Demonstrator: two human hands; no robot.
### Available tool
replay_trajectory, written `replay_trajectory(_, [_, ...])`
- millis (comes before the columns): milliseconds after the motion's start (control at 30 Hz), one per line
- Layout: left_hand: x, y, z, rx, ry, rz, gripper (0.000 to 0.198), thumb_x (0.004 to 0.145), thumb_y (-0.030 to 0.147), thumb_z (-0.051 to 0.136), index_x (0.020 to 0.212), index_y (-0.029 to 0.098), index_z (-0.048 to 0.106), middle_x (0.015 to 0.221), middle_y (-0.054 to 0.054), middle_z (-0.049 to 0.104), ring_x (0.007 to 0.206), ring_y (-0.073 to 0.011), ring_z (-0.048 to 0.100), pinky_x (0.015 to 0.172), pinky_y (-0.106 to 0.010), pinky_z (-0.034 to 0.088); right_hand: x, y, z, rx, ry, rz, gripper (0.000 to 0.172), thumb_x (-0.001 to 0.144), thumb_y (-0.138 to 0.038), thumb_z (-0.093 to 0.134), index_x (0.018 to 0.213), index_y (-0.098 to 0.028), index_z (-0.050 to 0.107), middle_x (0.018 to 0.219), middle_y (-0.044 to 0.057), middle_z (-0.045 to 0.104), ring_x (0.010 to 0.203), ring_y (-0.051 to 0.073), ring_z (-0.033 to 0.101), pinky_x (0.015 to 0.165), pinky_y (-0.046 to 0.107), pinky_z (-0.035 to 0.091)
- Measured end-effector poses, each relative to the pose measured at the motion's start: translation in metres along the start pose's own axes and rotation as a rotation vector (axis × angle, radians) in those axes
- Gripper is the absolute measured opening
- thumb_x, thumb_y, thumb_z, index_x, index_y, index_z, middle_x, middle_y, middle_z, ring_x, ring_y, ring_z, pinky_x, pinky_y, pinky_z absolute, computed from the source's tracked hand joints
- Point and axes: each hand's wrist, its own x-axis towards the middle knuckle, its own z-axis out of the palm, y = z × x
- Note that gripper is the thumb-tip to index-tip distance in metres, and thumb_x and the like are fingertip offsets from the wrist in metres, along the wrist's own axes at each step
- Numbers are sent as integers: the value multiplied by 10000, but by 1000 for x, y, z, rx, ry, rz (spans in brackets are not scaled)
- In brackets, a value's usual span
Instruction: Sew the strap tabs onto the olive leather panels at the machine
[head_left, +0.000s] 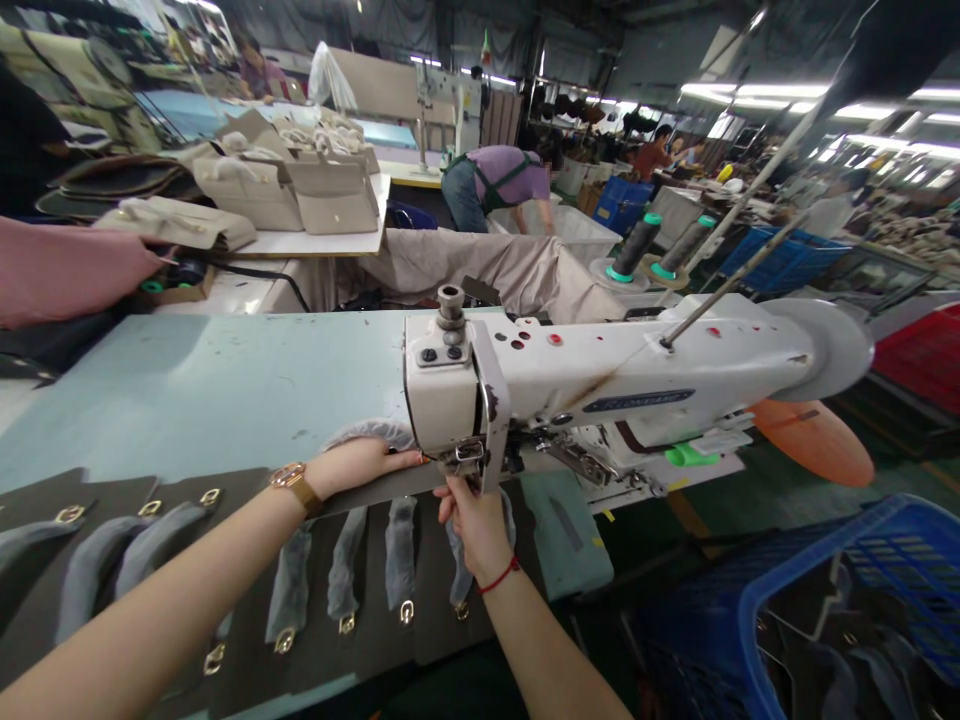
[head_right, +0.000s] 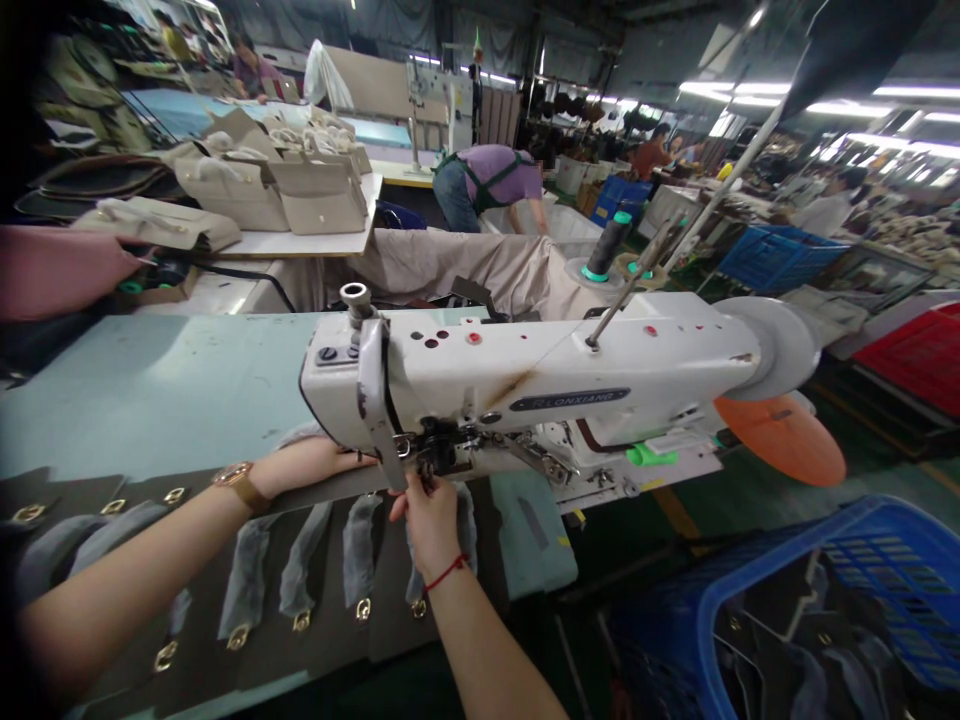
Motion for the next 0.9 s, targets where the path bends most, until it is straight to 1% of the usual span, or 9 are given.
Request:
replay_trajectory(133, [-12, -2, 8, 115, -21, 39, 433, 860, 551, 456, 818, 213, 723, 795, -50, 742, 788, -240, 680, 733, -295, 489, 0, -1, 0, 4, 2, -8, 435, 758, -533, 583, 631, -120, 628, 418, -8, 533, 317, 48, 261, 348, 202, 137])
replay_trajectory(267, [-59, 0, 33, 138, 240, 126, 343, 895, 450, 479, 1057, 198, 646, 1064, -99, 694, 973, -256, 636, 875, -376, 486, 0, -2, -2, -2, -7, -14, 434, 758, -529, 592, 615, -122, 637, 408, -11, 527, 307, 46, 255, 348, 207, 142])
replay_trajectory(333, [-87, 7, 53, 50, 380, 134, 274, 896, 379, 507, 1093, 219, 610, 1131, -97, 646, 1070, -256, 581, 939, -397, 458, -1, -3, -3, -4, -14, -12, 434, 762, -525, 588, 602, -126, 640, 396, -17, 514, 304, 47, 246, 353, 211, 145])
replay_trajectory(433, [-109, 26, 83, -335, 319, 22, 187, 884, 355, 543, 1003, 233, 619, 982, -66, 641, 916, -218, 599, 796, -348, 505, -1, -5, -3, -5, -23, -7, 414, 762, -517, 591, 609, -136, 646, 400, -27, 509, 308, 53, 264, 364, 214, 165])
replay_trajectory(467, [-108, 33, 91, -541, 272, -70, 208, 877, 379, 555, 1010, 231, 615, 916, -48, 636, 796, -185, 597, 674, -301, 508, -1, -6, -3, -6, -27, -6, 408, 761, -518, 593, 619, -140, 649, 407, -30, 511, 311, 55, 278, 368, 214, 173])
replay_trajectory(533, [-97, 44, 102, -1002, 220, -253, 283, 846, 437, 591, 1022, 216, 614, 825, -16, 608, 589, -109, 514, 466, -207, 409, -1, -8, -3, -11, -39, -7, 403, 762, -525, 595, 629, -149, 651, 415, -33, 511, 317, 62, 301, 372, 215, 190])
replay_trajectory(633, [-68, 49, 108, -1454, 248, -393, 352, 735, 472, 711, 876, 152, 665, 749, -11, 583, 533, -64, 444, 423, -164, 327, -2, -9, -3, -33, -52, -22, 410, 766, -531, 594, 597, -160, 632, 406, -37, 492, 322, 72, 319, 376, 217, 213])
replay_trajectory(767, [-42, 44, 109, -1494, 272, -456, 373, 641, 468, 789, 724, 117, 694, 678, -32, 606, 595, -89, 512, 502, -181, 381, -2, -9, -4, -88, -34, -58, 422, 785, -523, 577, 558, -169, 605, 396, -38, 471, 329, 83, 341, 386, 217, 243])
replay_trajectory(900, [-38, 38, 111, -1430, 269, -518, 374, 651, 463, 782, 665, 100, 690, 637, -22, 596, 533, -64, 455, 475, -175, 324, -1, -7, -6, -135, -45, -89, 432, 801, -521, 567, 569, -162, 625, 409, -32, 481, 357, 90, 386, 400, 210, 265])
